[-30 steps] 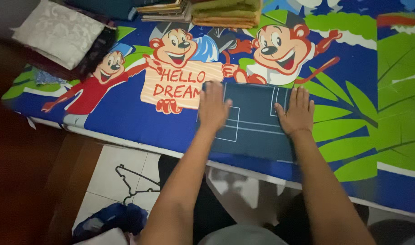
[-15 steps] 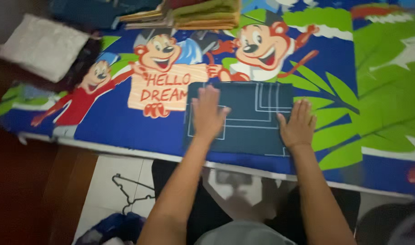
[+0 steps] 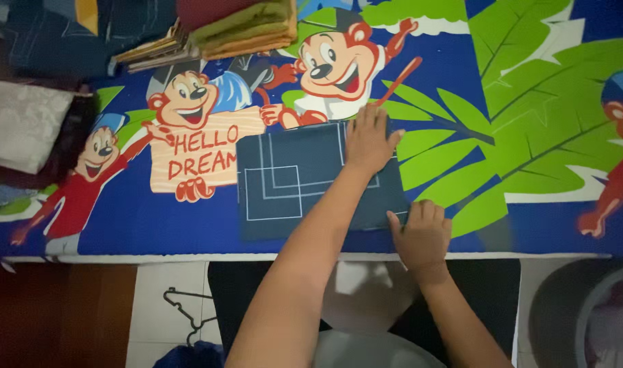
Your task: The person folds a dark blue patterned sheet on a bed, smoothing it and folding it into a compact rectangle. They then place the folded sheet on a stack of other linens and pick up a pink towel to begin folding it.
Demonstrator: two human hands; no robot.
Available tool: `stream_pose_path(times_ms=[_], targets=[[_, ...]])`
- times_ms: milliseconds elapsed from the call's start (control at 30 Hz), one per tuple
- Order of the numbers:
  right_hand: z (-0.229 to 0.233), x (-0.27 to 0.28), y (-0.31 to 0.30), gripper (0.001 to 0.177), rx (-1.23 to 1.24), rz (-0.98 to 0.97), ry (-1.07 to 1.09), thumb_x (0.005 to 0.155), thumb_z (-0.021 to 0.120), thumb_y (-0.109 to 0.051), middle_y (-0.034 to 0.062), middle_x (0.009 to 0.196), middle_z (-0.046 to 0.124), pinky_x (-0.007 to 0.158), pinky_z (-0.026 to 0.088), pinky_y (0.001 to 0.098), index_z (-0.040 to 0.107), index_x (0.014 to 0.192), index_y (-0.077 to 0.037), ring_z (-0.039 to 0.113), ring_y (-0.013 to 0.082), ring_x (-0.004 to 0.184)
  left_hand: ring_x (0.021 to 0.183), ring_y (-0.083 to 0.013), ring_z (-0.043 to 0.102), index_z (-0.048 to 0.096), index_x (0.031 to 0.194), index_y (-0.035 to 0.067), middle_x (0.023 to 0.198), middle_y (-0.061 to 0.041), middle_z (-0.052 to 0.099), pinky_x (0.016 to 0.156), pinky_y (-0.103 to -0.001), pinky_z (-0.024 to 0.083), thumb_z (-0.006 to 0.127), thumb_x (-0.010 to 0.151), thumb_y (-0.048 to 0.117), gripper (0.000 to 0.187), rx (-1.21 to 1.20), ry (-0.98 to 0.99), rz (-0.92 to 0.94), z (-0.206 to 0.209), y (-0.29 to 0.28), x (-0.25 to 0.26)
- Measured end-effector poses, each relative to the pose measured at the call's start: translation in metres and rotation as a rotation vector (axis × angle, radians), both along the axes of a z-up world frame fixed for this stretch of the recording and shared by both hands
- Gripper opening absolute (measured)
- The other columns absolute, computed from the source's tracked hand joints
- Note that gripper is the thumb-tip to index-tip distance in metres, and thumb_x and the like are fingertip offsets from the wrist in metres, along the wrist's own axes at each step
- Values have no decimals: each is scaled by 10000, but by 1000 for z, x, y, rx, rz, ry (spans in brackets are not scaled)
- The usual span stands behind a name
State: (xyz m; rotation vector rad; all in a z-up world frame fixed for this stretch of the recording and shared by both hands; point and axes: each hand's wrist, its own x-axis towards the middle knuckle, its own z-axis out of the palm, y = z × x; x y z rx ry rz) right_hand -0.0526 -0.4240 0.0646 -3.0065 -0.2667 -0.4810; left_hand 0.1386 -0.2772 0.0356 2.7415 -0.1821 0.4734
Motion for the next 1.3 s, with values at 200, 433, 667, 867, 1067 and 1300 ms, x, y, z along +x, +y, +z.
stream_pose_path(times_ms=[200, 433, 667, 867, 1067, 1300], targets=[[-16, 5, 0, 393, 257, 83, -16, 815, 892, -291, 172, 913, 632, 720, 543, 434, 632, 929, -20, 647, 349, 827, 1054, -434, 677, 495, 1485, 91, 1158, -260, 627, 826, -515, 607, 684, 839, 319, 710, 71, 68, 138, 11, -34, 1], [-57, 5, 18, 624, 1017, 18, -2, 795, 847, -12, 141, 1051, 595, 790, 562, 371, 488, 1305, 20, 655, 271, 910, 980, -459, 716, 582, 1430, 193, 1045, -241, 671, 789, -568, 606, 577, 1009, 129, 426, -99, 183, 54, -5, -36, 25], [-66, -12, 60, 778, 1376, -45, 34, 778, 892, 6, 84, 1202, 628, 924, 572, 310, 463, 1427, -5, 638, 173, 1064, 1116, -404, 708, 750, 1209, 149, 1183, -206, 696, 992, -481, 568, 691, 896, 107, 321, -357, 40, -108, 7, 32, 17], [-50, -20, 99, 731, 1258, 16, 0, 800, 885, 13, 103, 1190, 610, 951, 541, 344, 491, 1414, -20, 622, 172, 1064, 1200, -391, 613, 672, 1229, 20, 1206, -192, 648, 1043, -420, 489, 832, 648, 58, 604, -673, -141, -157, 51, 93, -15], [-28, -21, 145, 619, 1022, 313, -78, 819, 812, 44, 119, 1142, 577, 884, 532, 335, 528, 1364, -27, 595, 204, 980, 1325, -264, 647, 657, 1375, 39, 1374, -120, 694, 1151, -356, 488, 660, 715, -113, 678, -1111, 35, -236, 56, 197, -35], [-15, -28, 165, 532, 417, 666, -61, 706, 695, 62, 163, 1112, 649, 848, 518, 465, 696, 1231, -26, 603, 354, 952, 1457, -196, 496, 648, 1430, 66, 1583, -56, 480, 1188, -322, 419, 812, 798, -92, 671, -1278, 115, 2, 9, 305, -89]])
